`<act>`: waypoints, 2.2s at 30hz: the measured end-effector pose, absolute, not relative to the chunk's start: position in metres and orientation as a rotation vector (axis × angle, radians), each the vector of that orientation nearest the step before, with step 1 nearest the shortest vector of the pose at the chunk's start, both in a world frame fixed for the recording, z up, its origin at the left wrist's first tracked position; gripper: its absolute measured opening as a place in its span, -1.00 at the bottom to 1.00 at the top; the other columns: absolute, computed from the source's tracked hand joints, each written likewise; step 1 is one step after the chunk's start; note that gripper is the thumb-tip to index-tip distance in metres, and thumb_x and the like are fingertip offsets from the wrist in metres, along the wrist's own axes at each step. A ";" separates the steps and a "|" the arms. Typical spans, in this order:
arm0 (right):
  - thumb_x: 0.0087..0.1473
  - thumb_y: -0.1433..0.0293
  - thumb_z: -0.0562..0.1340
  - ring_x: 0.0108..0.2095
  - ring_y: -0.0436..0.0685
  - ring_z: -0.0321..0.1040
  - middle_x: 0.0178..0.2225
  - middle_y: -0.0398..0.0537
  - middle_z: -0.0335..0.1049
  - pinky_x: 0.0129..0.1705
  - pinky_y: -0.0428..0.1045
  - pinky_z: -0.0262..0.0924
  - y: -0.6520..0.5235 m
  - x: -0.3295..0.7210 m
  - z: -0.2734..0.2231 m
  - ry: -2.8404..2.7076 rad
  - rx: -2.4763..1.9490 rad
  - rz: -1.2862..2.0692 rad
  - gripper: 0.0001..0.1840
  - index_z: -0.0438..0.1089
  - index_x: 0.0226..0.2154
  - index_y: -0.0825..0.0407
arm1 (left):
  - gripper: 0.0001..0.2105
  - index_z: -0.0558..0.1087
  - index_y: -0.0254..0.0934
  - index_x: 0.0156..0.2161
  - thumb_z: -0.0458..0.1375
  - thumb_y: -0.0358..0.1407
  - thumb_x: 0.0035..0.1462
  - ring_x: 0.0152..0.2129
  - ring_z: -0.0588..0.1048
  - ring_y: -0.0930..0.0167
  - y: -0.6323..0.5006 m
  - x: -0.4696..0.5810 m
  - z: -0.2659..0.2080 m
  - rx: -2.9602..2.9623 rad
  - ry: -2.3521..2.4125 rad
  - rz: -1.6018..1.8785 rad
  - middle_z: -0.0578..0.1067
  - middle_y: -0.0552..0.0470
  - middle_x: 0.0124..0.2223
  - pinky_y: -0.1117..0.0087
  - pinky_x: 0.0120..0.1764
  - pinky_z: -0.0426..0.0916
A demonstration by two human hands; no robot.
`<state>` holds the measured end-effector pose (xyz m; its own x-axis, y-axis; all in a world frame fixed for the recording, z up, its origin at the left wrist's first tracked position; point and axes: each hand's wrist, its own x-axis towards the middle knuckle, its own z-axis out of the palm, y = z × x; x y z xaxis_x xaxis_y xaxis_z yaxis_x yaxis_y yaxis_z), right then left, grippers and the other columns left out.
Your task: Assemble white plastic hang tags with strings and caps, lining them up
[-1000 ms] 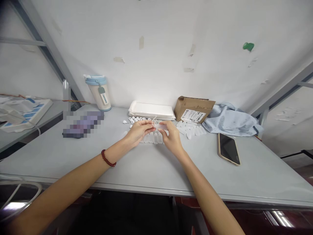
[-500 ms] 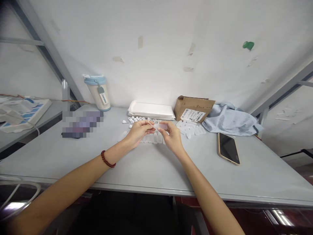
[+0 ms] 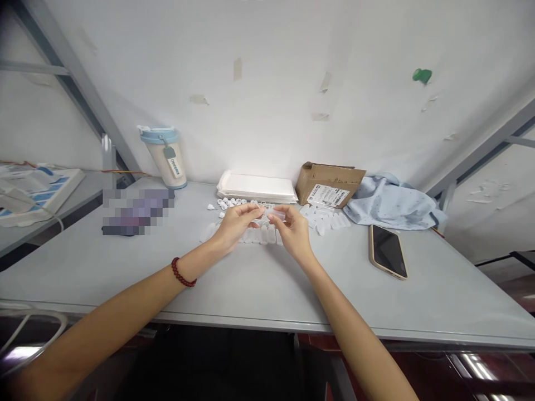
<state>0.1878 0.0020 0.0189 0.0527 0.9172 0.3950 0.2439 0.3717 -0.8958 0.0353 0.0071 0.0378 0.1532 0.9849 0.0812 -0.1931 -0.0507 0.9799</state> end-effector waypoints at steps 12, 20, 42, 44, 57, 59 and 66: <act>-0.12 0.15 0.34 -0.48 0.05 0.40 -0.45 -0.17 0.36 -0.44 -0.02 0.32 -0.001 0.187 0.024 -1.435 -1.092 0.711 -0.62 0.30 -0.32 0.02 | -0.85 0.54 -0.30 -0.41 0.30 -0.31 -0.17 -0.28 0.40 0.43 0.012 0.034 0.031 1.047 0.850 1.167 0.50 -0.02 -0.16 0.40 -0.24 0.22; 0.01 0.09 0.23 -0.54 0.03 0.38 -0.53 -0.16 0.42 -0.49 -0.05 0.24 -0.005 0.186 0.026 -1.564 -1.108 0.728 -0.63 0.28 -0.26 0.03 | -0.82 0.53 -0.31 -0.34 0.28 -0.28 -0.10 -0.33 0.41 0.45 0.012 0.032 0.032 1.103 0.750 1.129 0.50 0.02 -0.33 0.41 -0.25 0.21; 0.00 0.06 0.22 -0.53 0.05 0.42 -0.49 -0.10 0.46 -0.45 -0.02 0.35 -0.002 0.187 0.026 -1.478 -1.114 0.791 -0.56 0.31 -0.20 0.05 | -0.85 0.42 -0.33 -0.25 0.17 -0.43 0.01 -0.26 0.45 0.33 0.005 0.041 0.031 1.554 1.170 1.289 0.49 -0.08 -0.26 0.27 -0.14 0.30; -0.01 0.05 0.23 -0.53 0.06 0.42 -0.51 -0.10 0.46 -0.46 -0.02 0.35 -0.001 0.189 0.026 -1.447 -1.116 0.796 -0.55 0.31 -0.21 0.05 | -0.83 0.40 -0.28 -0.22 0.15 -0.44 0.02 -0.16 0.41 0.29 0.003 0.043 0.028 1.821 1.176 1.376 0.47 -0.09 -0.17 0.23 -0.06 0.27; 0.01 0.05 0.20 -0.50 0.12 0.43 -0.57 -0.09 0.44 -0.46 0.00 0.32 0.003 0.196 0.027 -1.472 -1.243 0.724 -0.60 0.33 -0.30 0.06 | -0.70 0.32 -0.29 -0.07 0.17 -0.36 0.06 0.01 0.28 0.24 0.012 0.056 0.019 2.351 0.966 1.372 0.41 -0.15 -0.03 0.23 0.07 0.16; 0.06 0.11 0.15 -0.50 0.10 0.39 -0.56 -0.09 0.42 -0.47 -0.02 0.29 0.007 0.205 0.030 -1.572 -1.302 0.632 -0.66 0.37 -0.35 0.07 | -0.68 0.32 -0.28 -0.06 0.20 -0.34 0.04 0.00 0.29 0.23 0.011 0.057 0.018 2.360 0.981 1.332 0.42 -0.14 -0.04 0.22 0.06 0.16; 0.00 0.36 0.08 -0.52 0.06 0.33 -0.62 -0.08 0.38 -0.49 -0.06 0.19 0.013 0.234 0.043 -1.828 -1.552 0.613 -0.69 0.36 -0.66 0.07 | -0.67 0.31 -0.23 -0.07 0.22 -0.34 0.02 0.06 0.26 0.18 0.003 0.065 0.011 2.436 1.000 1.031 0.40 -0.13 0.01 0.15 0.07 0.10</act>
